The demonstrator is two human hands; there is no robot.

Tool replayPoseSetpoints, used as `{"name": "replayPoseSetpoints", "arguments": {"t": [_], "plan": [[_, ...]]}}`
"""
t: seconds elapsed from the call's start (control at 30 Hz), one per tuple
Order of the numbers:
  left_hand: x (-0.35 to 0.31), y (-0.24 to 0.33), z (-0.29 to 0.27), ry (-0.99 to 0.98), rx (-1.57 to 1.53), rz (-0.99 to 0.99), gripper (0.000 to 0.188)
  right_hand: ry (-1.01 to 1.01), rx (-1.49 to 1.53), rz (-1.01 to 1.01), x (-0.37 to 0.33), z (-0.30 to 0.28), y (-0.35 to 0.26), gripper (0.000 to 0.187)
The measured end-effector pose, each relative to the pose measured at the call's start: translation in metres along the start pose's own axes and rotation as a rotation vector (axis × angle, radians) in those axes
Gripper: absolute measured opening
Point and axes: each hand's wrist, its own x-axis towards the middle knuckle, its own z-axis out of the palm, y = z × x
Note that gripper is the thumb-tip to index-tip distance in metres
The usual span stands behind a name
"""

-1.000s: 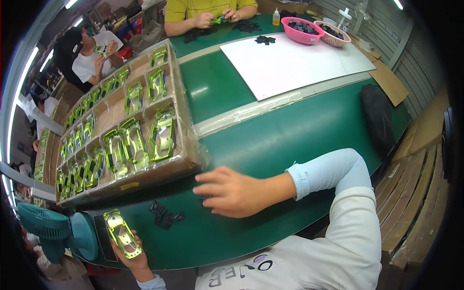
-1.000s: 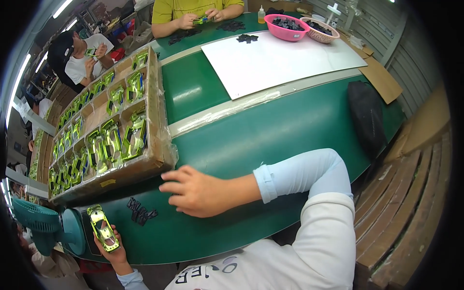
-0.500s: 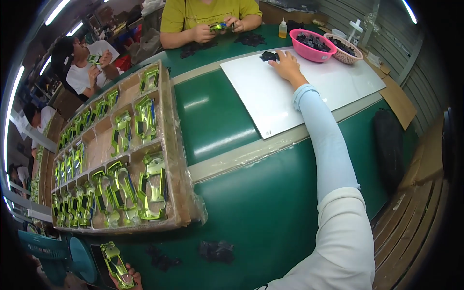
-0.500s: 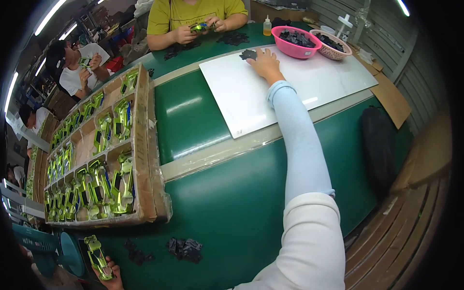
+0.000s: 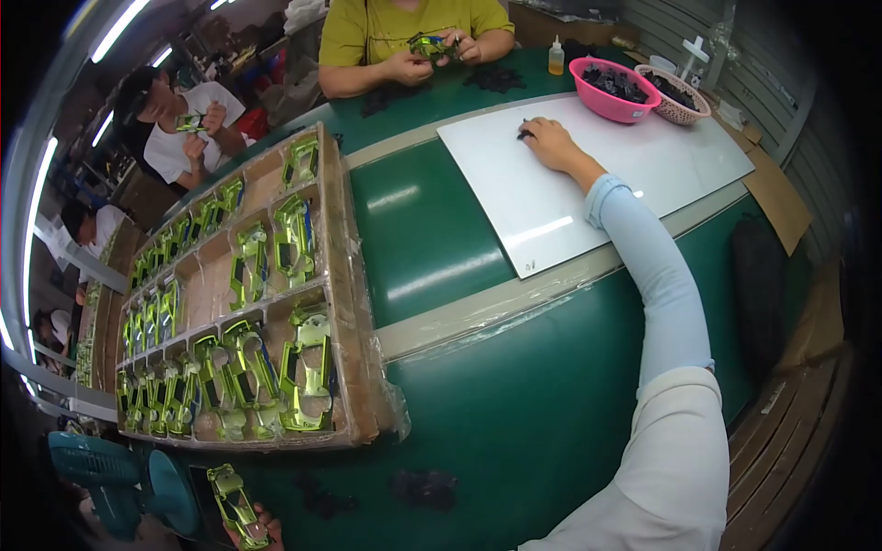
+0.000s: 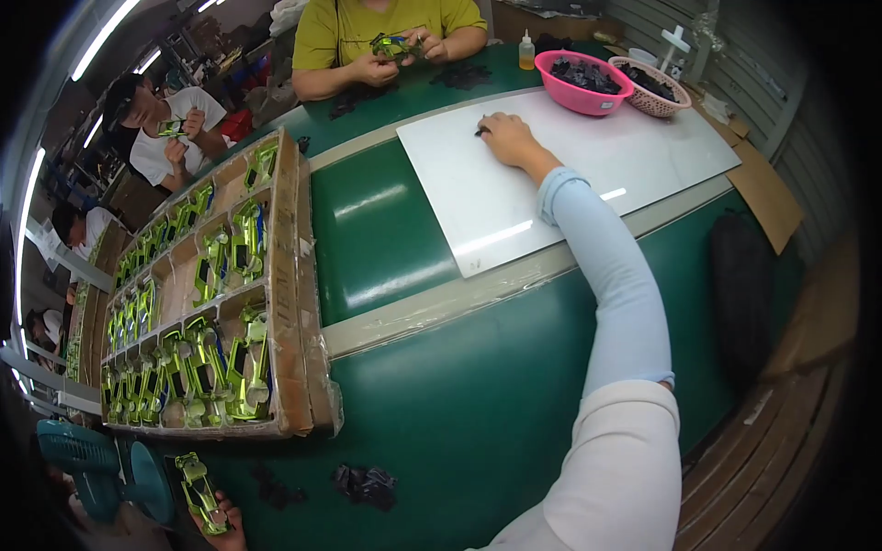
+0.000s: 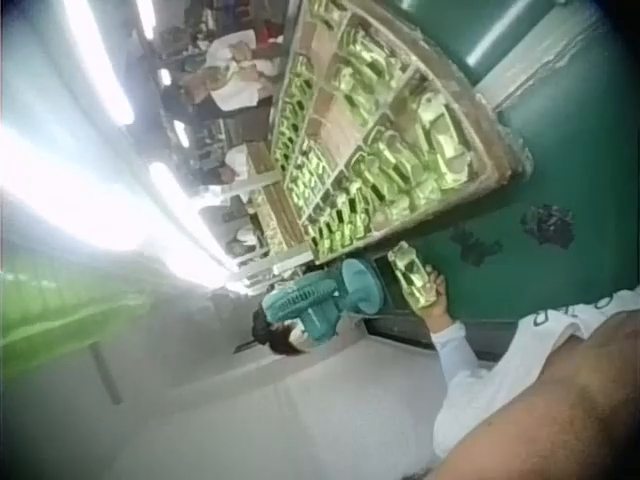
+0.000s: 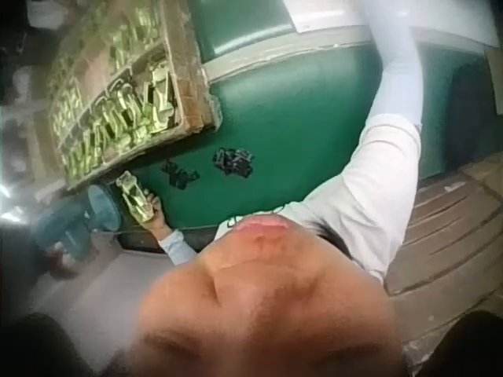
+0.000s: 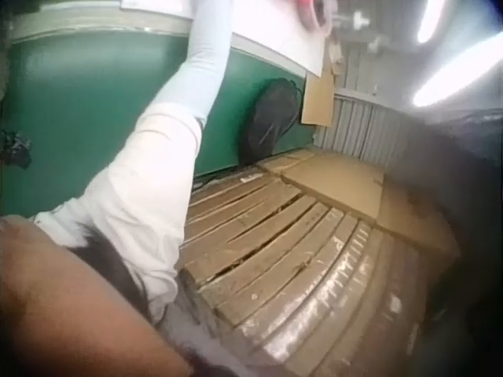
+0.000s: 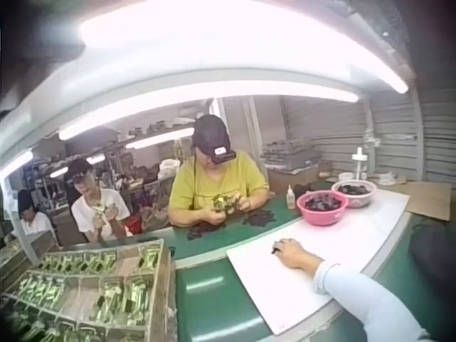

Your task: The person assembles toy cars by taking car bodies from a tray, picking up small plastic components from the table, and fitting the components into each car body by hand.

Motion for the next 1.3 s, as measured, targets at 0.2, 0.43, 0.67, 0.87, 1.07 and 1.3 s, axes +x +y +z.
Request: {"name": "replayPoseSetpoints", "arguments": {"t": [0.2,0.43,0.67,0.87,1.07,1.3], "plan": [[0.002,0.005,-0.027,-0.058,-0.031,0.060,0.054,-0.149,0.312,-0.446,-0.139,-0.039,-0.060,0.031],[0.001,-0.010,0.005,-0.013,0.079,0.085,0.058,-0.252,0.341,-0.779,-0.279,-0.071,-0.150,0.031],[-0.001,-0.012,0.003,-0.174,0.108,0.067,0.057,-0.303,0.451,-0.726,-0.302,-0.076,-0.182,0.032],[-0.009,-0.009,0.009,-0.179,0.147,0.111,0.053,-0.041,0.387,-0.711,-0.301,-0.081,-0.219,0.027],[-0.008,-0.016,0.014,-0.262,0.151,0.168,0.052,-0.412,0.377,-0.546,-0.298,-0.070,-0.264,0.016],[-0.018,-0.013,0.070,-0.623,0.097,0.016,0.060,-0.681,0.535,-0.421,-0.281,-0.065,-0.268,0.014]]}}
